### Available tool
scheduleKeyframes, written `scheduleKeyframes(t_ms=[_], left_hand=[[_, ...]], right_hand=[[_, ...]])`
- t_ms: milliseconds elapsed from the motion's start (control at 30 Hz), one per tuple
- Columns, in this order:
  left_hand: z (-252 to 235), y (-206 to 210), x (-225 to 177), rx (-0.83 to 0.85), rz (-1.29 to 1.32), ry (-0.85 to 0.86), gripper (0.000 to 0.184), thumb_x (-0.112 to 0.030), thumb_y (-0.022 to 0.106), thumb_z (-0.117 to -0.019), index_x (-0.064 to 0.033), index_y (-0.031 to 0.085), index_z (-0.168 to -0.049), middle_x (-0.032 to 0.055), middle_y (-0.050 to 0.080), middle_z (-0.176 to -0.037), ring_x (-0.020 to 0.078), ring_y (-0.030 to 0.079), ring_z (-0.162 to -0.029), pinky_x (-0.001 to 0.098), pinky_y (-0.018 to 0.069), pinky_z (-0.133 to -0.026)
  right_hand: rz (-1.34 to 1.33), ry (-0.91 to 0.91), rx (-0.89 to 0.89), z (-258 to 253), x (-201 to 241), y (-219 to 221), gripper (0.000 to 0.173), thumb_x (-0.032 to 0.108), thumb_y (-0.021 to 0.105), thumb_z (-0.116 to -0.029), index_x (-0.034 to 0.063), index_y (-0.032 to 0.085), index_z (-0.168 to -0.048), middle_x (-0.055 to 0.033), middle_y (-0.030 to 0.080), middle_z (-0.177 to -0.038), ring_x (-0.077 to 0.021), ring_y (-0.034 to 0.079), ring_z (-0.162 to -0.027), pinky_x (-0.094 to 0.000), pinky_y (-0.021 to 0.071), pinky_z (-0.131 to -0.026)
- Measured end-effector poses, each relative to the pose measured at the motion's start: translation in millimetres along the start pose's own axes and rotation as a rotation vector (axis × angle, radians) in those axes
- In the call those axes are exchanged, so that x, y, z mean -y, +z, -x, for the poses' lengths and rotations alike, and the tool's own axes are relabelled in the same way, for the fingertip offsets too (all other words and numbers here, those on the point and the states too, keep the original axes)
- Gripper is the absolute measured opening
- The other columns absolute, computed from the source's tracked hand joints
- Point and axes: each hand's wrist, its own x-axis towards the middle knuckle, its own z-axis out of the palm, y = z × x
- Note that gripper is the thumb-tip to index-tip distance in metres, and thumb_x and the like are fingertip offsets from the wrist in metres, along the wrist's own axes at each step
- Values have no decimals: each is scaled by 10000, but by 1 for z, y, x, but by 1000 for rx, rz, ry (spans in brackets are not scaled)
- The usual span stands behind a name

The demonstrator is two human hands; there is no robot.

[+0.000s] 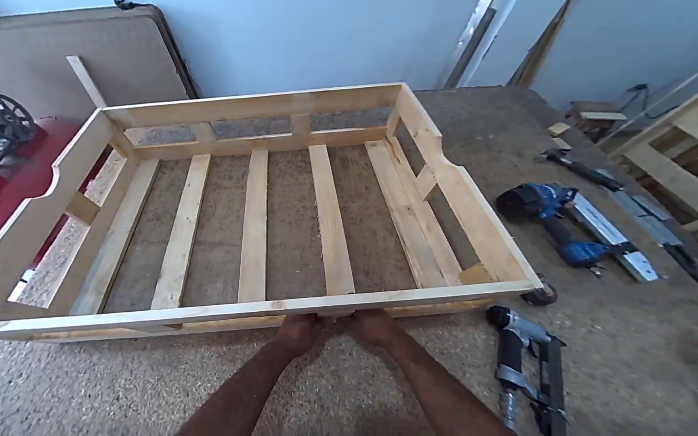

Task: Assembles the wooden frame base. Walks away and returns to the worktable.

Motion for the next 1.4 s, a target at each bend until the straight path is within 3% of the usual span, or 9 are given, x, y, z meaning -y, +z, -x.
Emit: scheduleKeyframes(t_ms=[267,400,567,700,933,1067,1167,1300,1400], left_hand=[[0,-2,-7,65,8,-39,485,-416,497,-1076,-14,655,-1298,185,652,-1333,283,582,-1310,479,401,-1152],[7,-3,-8,44,143,-25,558,-454,592,-1030,5,632,-1344,200,618,-1399,293,540,-1369,482,366,-1195],[10,16,-6,-170,667,15,445,-247,720,-970,45,639,-1295,158,686,-1281,168,635,-1224,357,472,-1114],[12,19,-14,-216,778,-16,384,-139,732,-948,68,637,-1258,141,702,-1220,131,658,-1149,322,507,-1059],[4,29,-15,-302,871,36,351,-55,745,-913,91,631,-1211,119,723,-1132,110,683,-1075,298,552,-1000],[3,27,-15,-260,795,6,327,-103,717,-951,74,644,-1216,122,717,-1143,108,670,-1089,301,532,-1016],[2,31,-3,-253,608,36,385,-247,702,-969,34,662,-1228,116,719,-1161,131,668,-1120,339,518,-1044],[6,30,7,-166,28,-107,541,-435,633,-1004,-3,636,-1329,190,659,-1315,303,605,-1276,477,431,-1143],[12,28,24,-163,-160,-109,387,-334,570,-1038,-142,652,-1365,85,645,-1388,267,545,-1360,478,367,-1195]], right_hand=[[43,88,75,9,8,-10,539,438,515,-1058,-42,660,-1256,-262,630,-1336,-396,559,-1322,-577,385,-1132],[30,37,-38,9,-2,5,543,445,573,-1027,-26,654,-1283,-252,635,-1336,-392,558,-1327,-573,390,-1141],[-18,-26,-147,1,-12,15,550,458,662,-959,5,668,-1269,-227,659,-1300,-383,583,-1291,-590,407,-1125],[19,20,-32,12,0,0,571,483,581,-1010,-41,676,-1216,-277,656,-1271,-435,586,-1269,-620,415,-1090],[-14,-50,-32,4,-13,1,527,443,584,-1012,5,655,-1296,-246,633,-1344,-405,557,-1324,-618,394,-1125],[-4,-27,6,3,-10,-1,518,438,573,-1021,-11,660,-1264,-253,644,-1310,-413,574,-1295,-624,411,-1097],[15,-74,-56,7,-8,8,485,385,589,-1019,-30,655,-1260,-254,651,-1296,-406,585,-1283,-586,422,-1108],[-40,-7,-304,47,-22,24,474,258,600,-1012,27,569,-1426,-210,553,-1462,-348,477,-1414,-482,359,-1205],[-100,302,-664,99,-80,48,532,334,604,-1004,36,564,-1443,-219,531,-1486,-364,478,-1416,-508,384,-1191]])
